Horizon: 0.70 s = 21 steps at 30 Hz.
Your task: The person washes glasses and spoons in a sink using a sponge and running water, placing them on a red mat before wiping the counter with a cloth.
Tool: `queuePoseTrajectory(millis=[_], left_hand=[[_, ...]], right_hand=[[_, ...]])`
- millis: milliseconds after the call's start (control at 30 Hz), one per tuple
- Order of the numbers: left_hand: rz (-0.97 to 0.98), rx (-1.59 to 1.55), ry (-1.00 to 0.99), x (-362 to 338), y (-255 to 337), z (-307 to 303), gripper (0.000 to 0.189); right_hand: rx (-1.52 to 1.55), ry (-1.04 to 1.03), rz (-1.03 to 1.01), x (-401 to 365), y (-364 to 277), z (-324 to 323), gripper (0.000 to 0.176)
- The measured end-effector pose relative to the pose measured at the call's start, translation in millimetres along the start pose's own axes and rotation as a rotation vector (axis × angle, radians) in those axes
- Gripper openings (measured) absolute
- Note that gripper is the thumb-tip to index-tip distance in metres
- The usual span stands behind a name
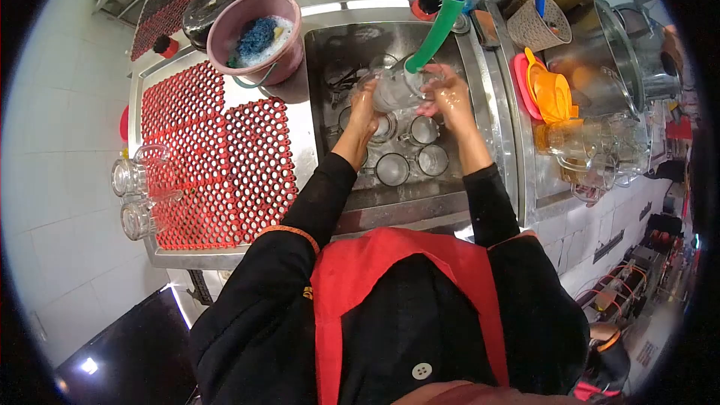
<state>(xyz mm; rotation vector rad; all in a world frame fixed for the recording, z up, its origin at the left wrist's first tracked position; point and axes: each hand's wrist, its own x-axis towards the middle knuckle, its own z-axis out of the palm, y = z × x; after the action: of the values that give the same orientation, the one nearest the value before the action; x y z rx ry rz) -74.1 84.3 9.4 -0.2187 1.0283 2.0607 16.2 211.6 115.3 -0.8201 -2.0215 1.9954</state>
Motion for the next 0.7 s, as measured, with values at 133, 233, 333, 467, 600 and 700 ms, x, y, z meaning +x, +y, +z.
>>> queuePoseTrajectory(millis=[133,233,333,467,600,700], left_hand=[[-0.190,0.120,-0.175,-25.3,8.5,11.9,0.059],[-0.271,-0.033,-0.235,-27.7,1.7,9.8,0.062],[-0.278,-0.121,-0.301,-27.8,2.3,-1.2,0.066],[-0.019,0.047,-0.191,-30.1,19.3,-7.3,0.053],[0.351,0.505,0.122,-26.1,42.2,-11.0,0.041],[0.509,0.830,0.235,-63.5,73.9,21.3,0.042]], right_hand=[[0.090,-0.123,0.194,25.9,-0.1,-32.2,0.033],[0.069,-0.107,0.267,15.5,-9.6,-21.9,0.023],[-0.204,-0.087,0.099,-9.6,-23.8,-4.5,0.025],[0.040,-0.154,0.197,2.7,-6.7,-19.1,0.023],[0.233,-0.187,0.147,28.4,54.9,-27.6,0.023],[0.455,-0.153,0.256,24.4,70.6,-7.4,0.027]])
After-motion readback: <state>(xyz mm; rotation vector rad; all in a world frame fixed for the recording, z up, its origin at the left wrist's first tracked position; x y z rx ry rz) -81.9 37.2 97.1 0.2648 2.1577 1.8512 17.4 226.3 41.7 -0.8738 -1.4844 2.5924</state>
